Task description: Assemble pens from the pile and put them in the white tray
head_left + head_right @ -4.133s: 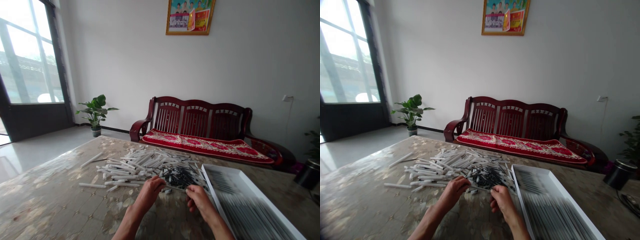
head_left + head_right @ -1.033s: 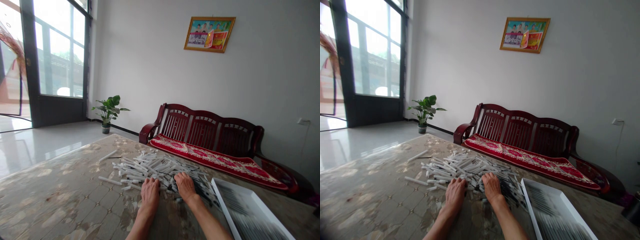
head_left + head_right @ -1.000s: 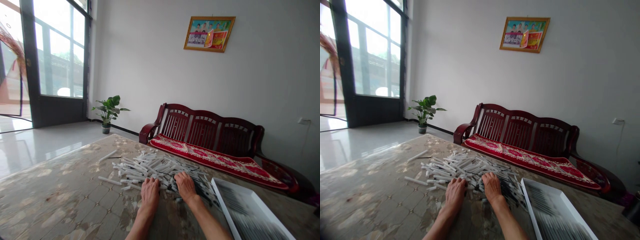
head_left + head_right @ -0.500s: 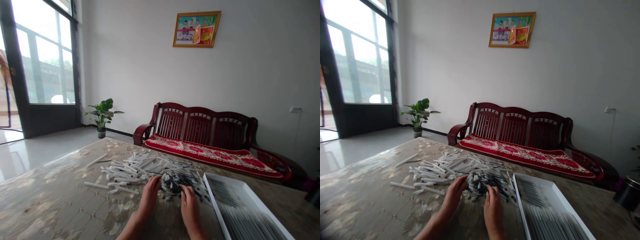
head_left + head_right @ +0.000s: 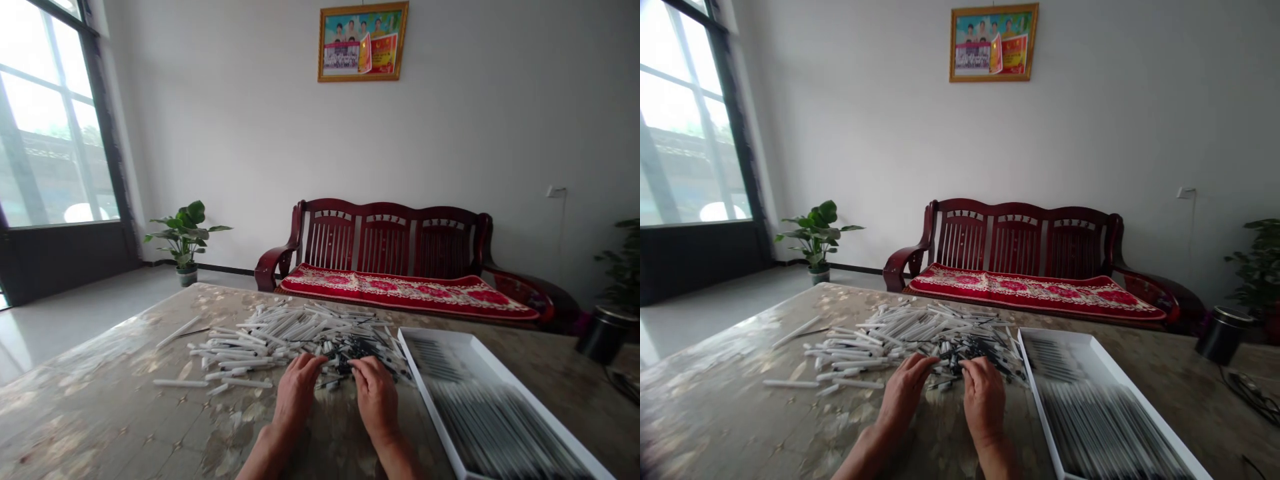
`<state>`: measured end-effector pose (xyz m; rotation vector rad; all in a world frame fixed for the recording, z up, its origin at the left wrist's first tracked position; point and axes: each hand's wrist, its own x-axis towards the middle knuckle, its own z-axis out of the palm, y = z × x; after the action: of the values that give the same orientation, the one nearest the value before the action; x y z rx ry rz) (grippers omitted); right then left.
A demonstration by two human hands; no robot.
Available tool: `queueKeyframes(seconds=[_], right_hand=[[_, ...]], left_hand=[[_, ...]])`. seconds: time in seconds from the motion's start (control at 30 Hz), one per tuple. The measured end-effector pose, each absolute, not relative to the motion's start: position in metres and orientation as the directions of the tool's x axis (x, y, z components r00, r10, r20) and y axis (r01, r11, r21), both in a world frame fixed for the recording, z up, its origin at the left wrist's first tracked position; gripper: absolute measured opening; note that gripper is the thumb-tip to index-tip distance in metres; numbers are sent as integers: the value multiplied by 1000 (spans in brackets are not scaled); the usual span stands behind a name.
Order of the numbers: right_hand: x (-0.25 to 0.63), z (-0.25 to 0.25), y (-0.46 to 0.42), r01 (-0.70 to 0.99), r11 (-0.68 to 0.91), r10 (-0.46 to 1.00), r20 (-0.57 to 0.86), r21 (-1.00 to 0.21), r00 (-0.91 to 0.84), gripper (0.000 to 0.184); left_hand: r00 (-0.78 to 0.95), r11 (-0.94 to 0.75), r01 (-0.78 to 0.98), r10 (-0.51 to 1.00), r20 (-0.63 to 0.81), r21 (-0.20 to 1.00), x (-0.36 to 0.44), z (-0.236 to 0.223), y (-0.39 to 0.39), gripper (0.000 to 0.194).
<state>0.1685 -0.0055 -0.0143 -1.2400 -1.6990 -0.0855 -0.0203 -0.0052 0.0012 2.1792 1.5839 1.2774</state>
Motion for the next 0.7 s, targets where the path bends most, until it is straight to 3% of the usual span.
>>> queueKeyframes(seconds=[0.4,0.57,0.7], right_hand=[[166,-10,-12,819,502,674,720,-278,-168,22],[163,-6,-15,726,632,578,789,-269,-211,40],[172,-8,-9,759,551,539,842,-348,-5,43]], left_hand=[[322,-504,775,835,447,382,-20,6,-6,30],[309,-515,711,840,445,479,-15,-3,-5,30],[126,-426,645,878,462,634,-14,-10,-3,28]])
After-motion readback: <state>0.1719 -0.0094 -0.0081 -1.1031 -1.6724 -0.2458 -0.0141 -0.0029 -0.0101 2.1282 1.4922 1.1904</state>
